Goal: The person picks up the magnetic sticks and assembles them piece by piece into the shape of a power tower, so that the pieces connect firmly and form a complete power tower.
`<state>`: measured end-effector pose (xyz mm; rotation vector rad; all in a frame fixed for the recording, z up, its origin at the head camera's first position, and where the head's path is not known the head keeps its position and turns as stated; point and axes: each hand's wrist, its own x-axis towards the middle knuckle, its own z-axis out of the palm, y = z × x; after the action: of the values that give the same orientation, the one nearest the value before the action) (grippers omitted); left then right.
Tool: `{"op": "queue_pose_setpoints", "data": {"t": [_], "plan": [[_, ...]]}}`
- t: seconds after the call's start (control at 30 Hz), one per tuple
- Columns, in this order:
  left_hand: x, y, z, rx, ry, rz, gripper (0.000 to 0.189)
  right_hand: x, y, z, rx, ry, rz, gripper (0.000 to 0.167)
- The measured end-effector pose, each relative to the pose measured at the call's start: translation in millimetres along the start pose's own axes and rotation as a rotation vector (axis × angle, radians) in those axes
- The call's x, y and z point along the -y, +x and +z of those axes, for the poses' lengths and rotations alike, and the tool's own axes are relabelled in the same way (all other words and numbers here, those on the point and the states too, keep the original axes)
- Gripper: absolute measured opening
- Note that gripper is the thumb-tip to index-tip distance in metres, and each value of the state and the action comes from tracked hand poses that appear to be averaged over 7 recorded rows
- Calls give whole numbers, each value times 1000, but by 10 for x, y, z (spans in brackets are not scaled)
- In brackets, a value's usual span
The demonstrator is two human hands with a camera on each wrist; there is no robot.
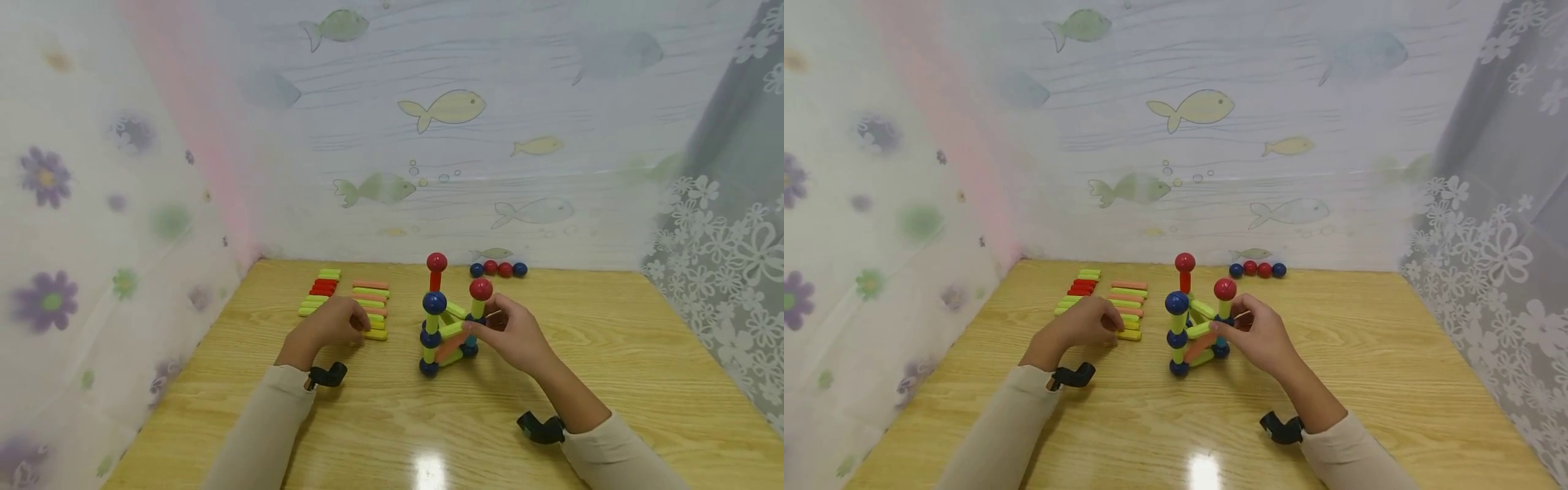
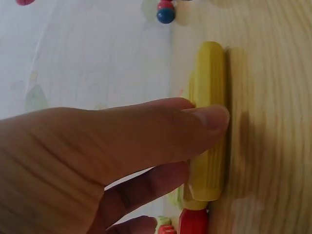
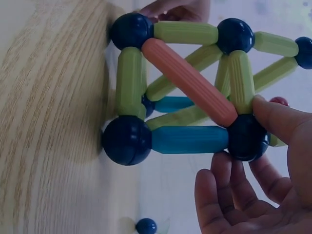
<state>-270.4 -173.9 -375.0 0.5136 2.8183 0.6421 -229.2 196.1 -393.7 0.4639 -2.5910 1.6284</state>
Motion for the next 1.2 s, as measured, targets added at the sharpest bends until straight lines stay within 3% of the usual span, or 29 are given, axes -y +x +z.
{"op": "queue_pose_setpoints", "data": {"t": [0.27,0.4,0.5,0.63,0.73,0.8,0.9,0.97,1.07,1.2], "plan": [[-145,57,130,-34,189,36,17,5,-33,62,-36,-33,-12,38],[-210,39,121,-40,187,75,14,1,-46,86,-57,-24,-35,38],[-290,-4,53,-56,83,174,12,10,-55,91,-69,-24,-44,37],[-501,-103,-72,-45,-123,381,11,24,-59,90,-75,-33,-43,37],[-714,-188,-110,-49,-189,539,12,37,-57,92,-76,-35,-39,38],[-874,-228,-93,-98,-166,628,11,43,-56,92,-76,-31,-36,38],[-1098,-258,-6,-260,-38,710,10,52,-56,90,-77,-26,-35,38],[-1219,-269,71,-400,65,710,11,54,-56,88,-76,-26,-39,38],[-1329,-279,189,-568,171,652,14,56,-56,87,-73,-36,-46,38],[-1402,-275,314,-681,211,606,19,41,-56,83,-78,-65,-44,32]]}}
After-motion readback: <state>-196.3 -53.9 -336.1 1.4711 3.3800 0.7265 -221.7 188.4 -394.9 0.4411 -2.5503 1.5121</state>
